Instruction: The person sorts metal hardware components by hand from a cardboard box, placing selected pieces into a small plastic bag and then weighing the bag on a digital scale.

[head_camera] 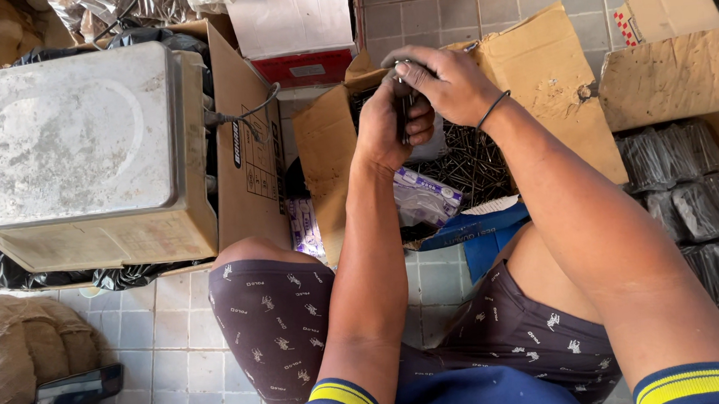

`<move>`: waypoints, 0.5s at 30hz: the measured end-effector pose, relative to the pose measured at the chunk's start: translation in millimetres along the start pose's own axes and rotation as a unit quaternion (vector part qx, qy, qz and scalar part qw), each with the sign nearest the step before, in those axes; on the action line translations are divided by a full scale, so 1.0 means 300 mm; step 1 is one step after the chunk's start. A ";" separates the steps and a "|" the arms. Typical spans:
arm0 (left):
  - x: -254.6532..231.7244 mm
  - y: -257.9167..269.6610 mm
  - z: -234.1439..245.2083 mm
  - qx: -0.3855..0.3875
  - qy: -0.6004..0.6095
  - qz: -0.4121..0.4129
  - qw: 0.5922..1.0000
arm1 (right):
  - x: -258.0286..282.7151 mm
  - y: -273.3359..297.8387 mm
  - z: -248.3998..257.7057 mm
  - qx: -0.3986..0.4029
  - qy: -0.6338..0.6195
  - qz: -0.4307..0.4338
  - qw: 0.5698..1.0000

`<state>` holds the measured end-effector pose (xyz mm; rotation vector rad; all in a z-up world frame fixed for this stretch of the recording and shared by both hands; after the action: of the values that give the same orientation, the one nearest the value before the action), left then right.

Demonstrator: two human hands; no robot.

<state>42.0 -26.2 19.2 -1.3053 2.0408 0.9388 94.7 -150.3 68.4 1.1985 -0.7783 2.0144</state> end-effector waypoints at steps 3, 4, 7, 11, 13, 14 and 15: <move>0.010 -0.024 0.010 -0.003 0.045 -0.021 0.999 | -0.002 0.005 0.029 0.007 -0.039 -0.028 0.999; -0.006 -0.014 -0.010 -0.004 0.045 -0.023 0.999 | -0.015 -0.001 0.026 0.009 -0.039 -0.027 0.999; -0.053 0.016 0.006 -0.197 0.022 -0.119 0.973 | -0.028 0.000 0.042 -0.124 -0.023 0.024 0.992; -0.078 0.006 0.019 -0.111 -0.007 -0.289 0.951 | 0.008 0.019 -0.023 -0.035 0.000 -0.111 0.993; -0.065 0.004 0.016 -0.097 -0.008 -0.303 0.948 | 0.008 0.025 -0.092 0.017 0.004 -0.126 0.992; -0.053 -0.001 0.014 -0.092 0.020 -0.306 0.947 | -0.005 0.026 -0.119 -0.005 0.024 -0.058 0.998; -0.041 -0.005 0.012 -0.087 0.048 -0.309 0.946 | -0.018 0.029 -0.147 -0.027 0.044 0.010 0.999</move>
<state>48.3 -17.0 25.9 -1.9577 1.4699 0.7732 67.3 -123.5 44.6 1.0684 -0.7994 2.0352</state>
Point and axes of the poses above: each hand's wrist, its own y-axis away from the middle knuckle, its own z-axis out of the back of the hand, x = y × z, the point moved 3 cm from there along -y, towards the middle knuckle, and after that the axes turned 14 degrees about -y, right-handed, at the moved point
